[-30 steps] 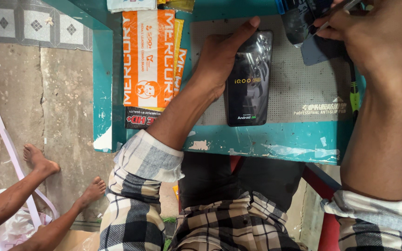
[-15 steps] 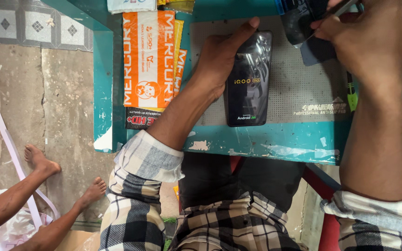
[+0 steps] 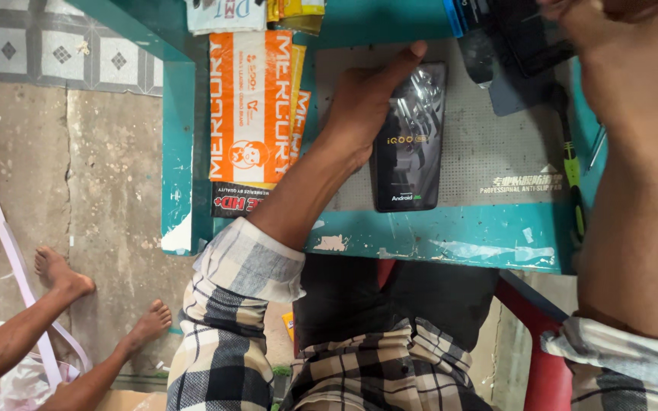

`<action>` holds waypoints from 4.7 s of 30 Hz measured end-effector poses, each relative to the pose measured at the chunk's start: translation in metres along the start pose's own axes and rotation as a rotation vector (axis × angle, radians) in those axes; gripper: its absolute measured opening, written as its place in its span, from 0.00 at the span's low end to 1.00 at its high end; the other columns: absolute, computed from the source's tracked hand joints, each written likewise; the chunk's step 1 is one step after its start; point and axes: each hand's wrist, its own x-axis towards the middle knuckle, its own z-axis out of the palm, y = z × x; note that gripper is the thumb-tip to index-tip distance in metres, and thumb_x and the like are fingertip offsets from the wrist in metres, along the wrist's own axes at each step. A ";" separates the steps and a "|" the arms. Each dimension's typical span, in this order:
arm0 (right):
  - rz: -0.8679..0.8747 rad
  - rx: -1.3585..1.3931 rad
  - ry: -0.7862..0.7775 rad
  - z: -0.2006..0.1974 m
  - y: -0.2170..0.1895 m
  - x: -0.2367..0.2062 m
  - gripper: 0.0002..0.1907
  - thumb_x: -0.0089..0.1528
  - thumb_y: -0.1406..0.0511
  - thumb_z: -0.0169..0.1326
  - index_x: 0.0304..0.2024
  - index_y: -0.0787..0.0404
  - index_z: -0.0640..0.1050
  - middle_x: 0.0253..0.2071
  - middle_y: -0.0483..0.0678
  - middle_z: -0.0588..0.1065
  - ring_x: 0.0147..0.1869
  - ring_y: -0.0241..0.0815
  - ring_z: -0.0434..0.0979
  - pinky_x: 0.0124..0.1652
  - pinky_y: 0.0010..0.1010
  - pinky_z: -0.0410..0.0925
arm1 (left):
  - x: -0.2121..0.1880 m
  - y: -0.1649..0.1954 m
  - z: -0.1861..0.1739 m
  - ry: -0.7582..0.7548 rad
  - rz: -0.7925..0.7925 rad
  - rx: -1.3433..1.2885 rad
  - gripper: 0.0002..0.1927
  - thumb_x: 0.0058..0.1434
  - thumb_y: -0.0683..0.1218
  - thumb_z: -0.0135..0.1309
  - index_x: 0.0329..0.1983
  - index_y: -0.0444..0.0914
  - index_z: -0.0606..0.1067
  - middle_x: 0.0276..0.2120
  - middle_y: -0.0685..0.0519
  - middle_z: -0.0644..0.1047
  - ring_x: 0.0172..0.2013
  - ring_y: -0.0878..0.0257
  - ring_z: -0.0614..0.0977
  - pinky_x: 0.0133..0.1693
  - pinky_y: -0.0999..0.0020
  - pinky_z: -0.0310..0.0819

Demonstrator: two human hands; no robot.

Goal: The person uses a metal prying tool to separate the back cover of a smartphone. After opening the device, they disconnect the battery connector and then reconnect it.

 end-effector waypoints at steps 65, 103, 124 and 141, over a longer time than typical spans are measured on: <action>0.212 0.426 0.219 0.038 0.006 -0.031 0.15 0.71 0.89 0.44 0.54 0.71 0.65 0.50 0.58 0.73 0.55 0.55 0.85 0.54 0.37 0.82 | 0.003 -0.007 -0.002 0.071 0.004 0.224 0.36 0.55 0.62 0.64 0.50 0.25 0.82 0.39 0.48 0.83 0.38 0.67 0.80 0.42 0.72 0.74; 0.297 0.483 0.257 0.033 0.003 -0.030 0.14 0.70 0.87 0.44 0.53 0.69 0.66 0.50 0.58 0.74 0.53 0.53 0.86 0.52 0.37 0.83 | 0.001 -0.005 -0.001 0.054 0.023 0.195 0.34 0.57 0.60 0.64 0.49 0.23 0.81 0.41 0.44 0.84 0.39 0.65 0.82 0.42 0.69 0.77; 0.133 0.356 0.176 0.032 0.003 -0.030 0.16 0.68 0.89 0.40 0.55 0.74 0.64 0.50 0.63 0.73 0.55 0.59 0.84 0.54 0.42 0.83 | 0.002 -0.004 0.000 0.040 0.000 0.214 0.35 0.56 0.61 0.64 0.47 0.23 0.81 0.36 0.44 0.84 0.35 0.65 0.84 0.40 0.69 0.79; 0.270 0.424 0.209 0.031 0.003 -0.030 0.14 0.71 0.87 0.44 0.54 0.71 0.66 0.50 0.59 0.74 0.55 0.55 0.85 0.52 0.39 0.84 | 0.002 -0.005 0.000 0.060 0.034 0.212 0.35 0.55 0.62 0.64 0.46 0.25 0.81 0.38 0.47 0.83 0.37 0.67 0.81 0.40 0.71 0.76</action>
